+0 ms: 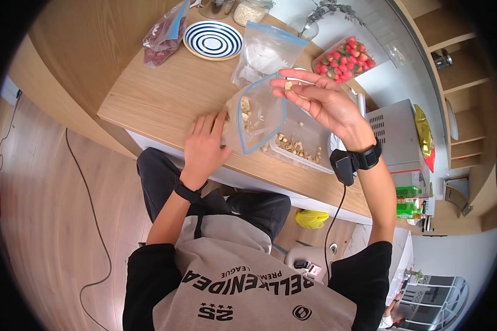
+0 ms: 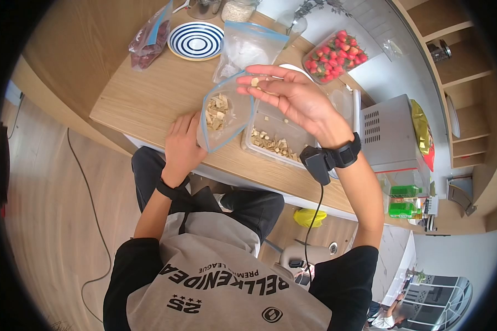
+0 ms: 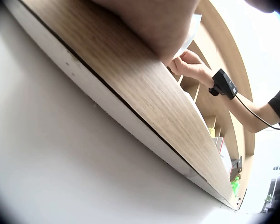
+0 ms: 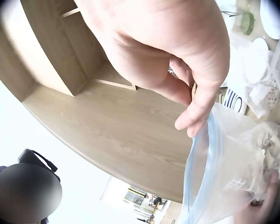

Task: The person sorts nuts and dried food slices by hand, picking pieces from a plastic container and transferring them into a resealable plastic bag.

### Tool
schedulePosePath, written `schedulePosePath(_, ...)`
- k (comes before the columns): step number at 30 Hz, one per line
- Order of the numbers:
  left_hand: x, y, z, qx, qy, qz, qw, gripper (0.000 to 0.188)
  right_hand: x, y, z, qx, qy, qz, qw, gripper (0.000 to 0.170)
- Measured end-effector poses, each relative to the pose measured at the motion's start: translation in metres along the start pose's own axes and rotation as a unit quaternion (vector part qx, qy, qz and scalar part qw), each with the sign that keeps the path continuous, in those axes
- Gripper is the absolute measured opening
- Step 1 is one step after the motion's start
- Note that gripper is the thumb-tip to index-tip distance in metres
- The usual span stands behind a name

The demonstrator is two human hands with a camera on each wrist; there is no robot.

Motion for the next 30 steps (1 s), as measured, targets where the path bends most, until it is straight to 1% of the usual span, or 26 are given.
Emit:
schedulePosePath(1,0.000,0.000,0.000,0.001,0.000,-0.001,1.000,0.071,0.000,0.001,0.000,0.000,0.000,0.001,1.000,0.037)
schedulePosePath(3,0.000,0.001,0.000,0.002,0.000,-0.001,1.000,0.071,0.000,0.002,0.002,-0.054,-0.002,-0.001,0.999,0.037)
schedulePosePath(5,0.001,0.000,0.000,-0.004,0.014,-0.019,1.000,0.065,0.000,0.006,0.003,-0.067,0.004,0.004,0.998,0.037)
schedulePosePath(7,0.001,0.000,0.000,-0.004,0.014,-0.017,1.000,0.065,0.001,0.009,0.004,-0.080,0.009,0.009,0.997,0.037)
schedulePosePath(10,0.002,-0.001,0.000,-0.006,0.013,-0.017,1.000,0.066,0.003,0.010,0.005,-0.072,0.013,0.012,0.997,0.037)
schedulePosePath(12,0.001,-0.001,0.000,-0.008,0.011,-0.017,1.000,0.066,0.005,0.010,0.004,-0.041,0.016,0.028,0.999,0.036)
schedulePosePath(14,0.001,0.000,0.000,-0.007,0.000,0.001,1.000,0.069,0.006,0.012,0.004,-0.040,0.018,0.029,0.999,0.036)
schedulePosePath(16,0.001,0.000,0.000,-0.006,0.002,-0.004,1.000,0.069,0.005,0.015,0.005,-0.039,0.019,0.030,0.999,0.036)
schedulePosePath(19,0.001,0.000,0.000,-0.006,0.006,-0.010,1.000,0.069,0.004,0.023,0.007,-0.033,0.017,0.018,0.999,0.036)
schedulePosePath(22,0.001,-0.001,0.000,-0.010,0.008,-0.014,1.000,0.068,0.004,0.026,0.007,0.001,0.017,0.008,1.000,0.036)
schedulePosePath(24,0.001,-0.001,0.000,-0.012,0.009,-0.015,1.000,0.066,0.004,0.026,0.006,0.023,0.028,0.027,0.999,0.037)
schedulePosePath(30,0.001,-0.001,0.001,-0.014,0.011,-0.014,1.000,0.065,0.001,0.031,0.005,0.024,0.032,0.037,0.998,0.039)
Point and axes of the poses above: each hand's wrist, its own x-axis towards the middle knuckle, its own y-axis out of the palm, z = x × y, the point moved 3 cm from there along x, towards the middle knuckle, and after that the axes turned 1 degree about z, right-handed, at the moved point
